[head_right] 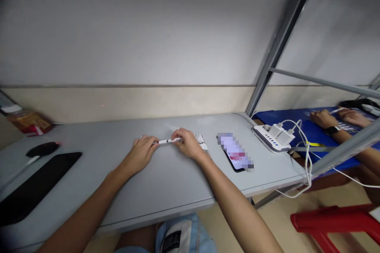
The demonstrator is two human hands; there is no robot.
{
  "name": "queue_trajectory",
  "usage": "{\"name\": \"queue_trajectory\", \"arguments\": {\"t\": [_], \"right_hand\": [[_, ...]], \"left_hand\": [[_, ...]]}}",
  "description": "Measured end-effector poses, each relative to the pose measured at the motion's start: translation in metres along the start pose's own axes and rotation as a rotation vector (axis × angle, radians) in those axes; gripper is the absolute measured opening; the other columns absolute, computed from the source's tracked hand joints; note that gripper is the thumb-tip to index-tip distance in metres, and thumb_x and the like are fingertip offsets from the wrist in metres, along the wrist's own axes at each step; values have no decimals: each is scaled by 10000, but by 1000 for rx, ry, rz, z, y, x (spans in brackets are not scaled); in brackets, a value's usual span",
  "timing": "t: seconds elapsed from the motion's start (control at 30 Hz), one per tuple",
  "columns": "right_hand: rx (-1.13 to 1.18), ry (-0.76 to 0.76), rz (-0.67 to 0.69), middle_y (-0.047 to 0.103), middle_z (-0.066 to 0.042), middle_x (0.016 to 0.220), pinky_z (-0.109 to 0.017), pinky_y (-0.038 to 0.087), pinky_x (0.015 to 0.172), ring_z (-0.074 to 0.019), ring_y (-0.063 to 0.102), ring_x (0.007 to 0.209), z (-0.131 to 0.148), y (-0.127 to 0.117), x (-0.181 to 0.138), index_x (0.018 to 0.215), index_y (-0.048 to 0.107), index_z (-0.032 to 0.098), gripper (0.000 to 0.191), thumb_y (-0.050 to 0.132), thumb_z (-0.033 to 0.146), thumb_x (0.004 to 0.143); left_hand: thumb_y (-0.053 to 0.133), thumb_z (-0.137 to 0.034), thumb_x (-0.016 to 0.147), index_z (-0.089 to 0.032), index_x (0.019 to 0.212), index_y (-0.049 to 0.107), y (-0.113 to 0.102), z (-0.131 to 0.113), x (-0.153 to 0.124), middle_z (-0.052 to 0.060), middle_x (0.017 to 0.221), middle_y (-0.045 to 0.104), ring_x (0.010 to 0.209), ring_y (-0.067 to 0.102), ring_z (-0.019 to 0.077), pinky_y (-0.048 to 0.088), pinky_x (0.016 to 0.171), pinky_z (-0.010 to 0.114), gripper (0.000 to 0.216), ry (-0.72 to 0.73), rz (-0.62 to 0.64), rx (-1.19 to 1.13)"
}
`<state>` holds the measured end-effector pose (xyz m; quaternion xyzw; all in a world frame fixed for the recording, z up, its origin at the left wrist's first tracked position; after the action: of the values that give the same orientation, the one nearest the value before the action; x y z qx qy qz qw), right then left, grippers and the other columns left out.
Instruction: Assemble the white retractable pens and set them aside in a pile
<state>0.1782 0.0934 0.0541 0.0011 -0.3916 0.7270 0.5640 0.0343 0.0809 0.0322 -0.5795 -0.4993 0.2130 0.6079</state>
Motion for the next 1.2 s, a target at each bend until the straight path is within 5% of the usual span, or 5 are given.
{"name": "queue_trajectory", "arguments": {"t": [0.2,0.57,0.9,1.2], "right_hand": [[-14,27,40,667,-5,781,-234,386,648,-127,557,659,-3,7,-2,983,689,201,201,552,313,888],[-156,-224,-51,621,-32,866,-268,409,776,-168,543,851,16,3,-3,799,644,192,157,606,40,798],[-310,-270,-46,587,-50,913,-277,404,767,-190,507,885,14,11,-4,970,641,202,253,553,21,817],[-486,-113,-95,606,-53,916,-300,366,748,-198,488,841,-6,-4,2,953,702,231,272,555,42,822]], "left_hand": [[251,-304,985,-204,913,540,-5,-1,-1,43,857,603,859,499,202,344,779,337,315,-4,-6,35],[265,-326,977,-207,844,525,-4,0,0,27,803,581,814,521,198,370,801,351,315,-39,-12,-1],[258,-355,978,-220,845,536,-6,-3,-1,15,801,604,812,538,189,362,832,362,336,-32,-13,-68],[300,-322,975,-323,1227,533,-6,-3,-2,29,1029,652,977,536,211,332,858,371,343,6,-26,-62]]}}
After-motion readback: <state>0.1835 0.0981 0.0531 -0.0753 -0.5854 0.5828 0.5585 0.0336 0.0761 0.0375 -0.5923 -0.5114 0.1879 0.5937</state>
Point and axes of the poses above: each hand's wrist, its own x-axis towards the middle knuckle, its own y-axis out of the palm, z = x × y, the point moved 10 cm from there along x, towards the middle knuckle
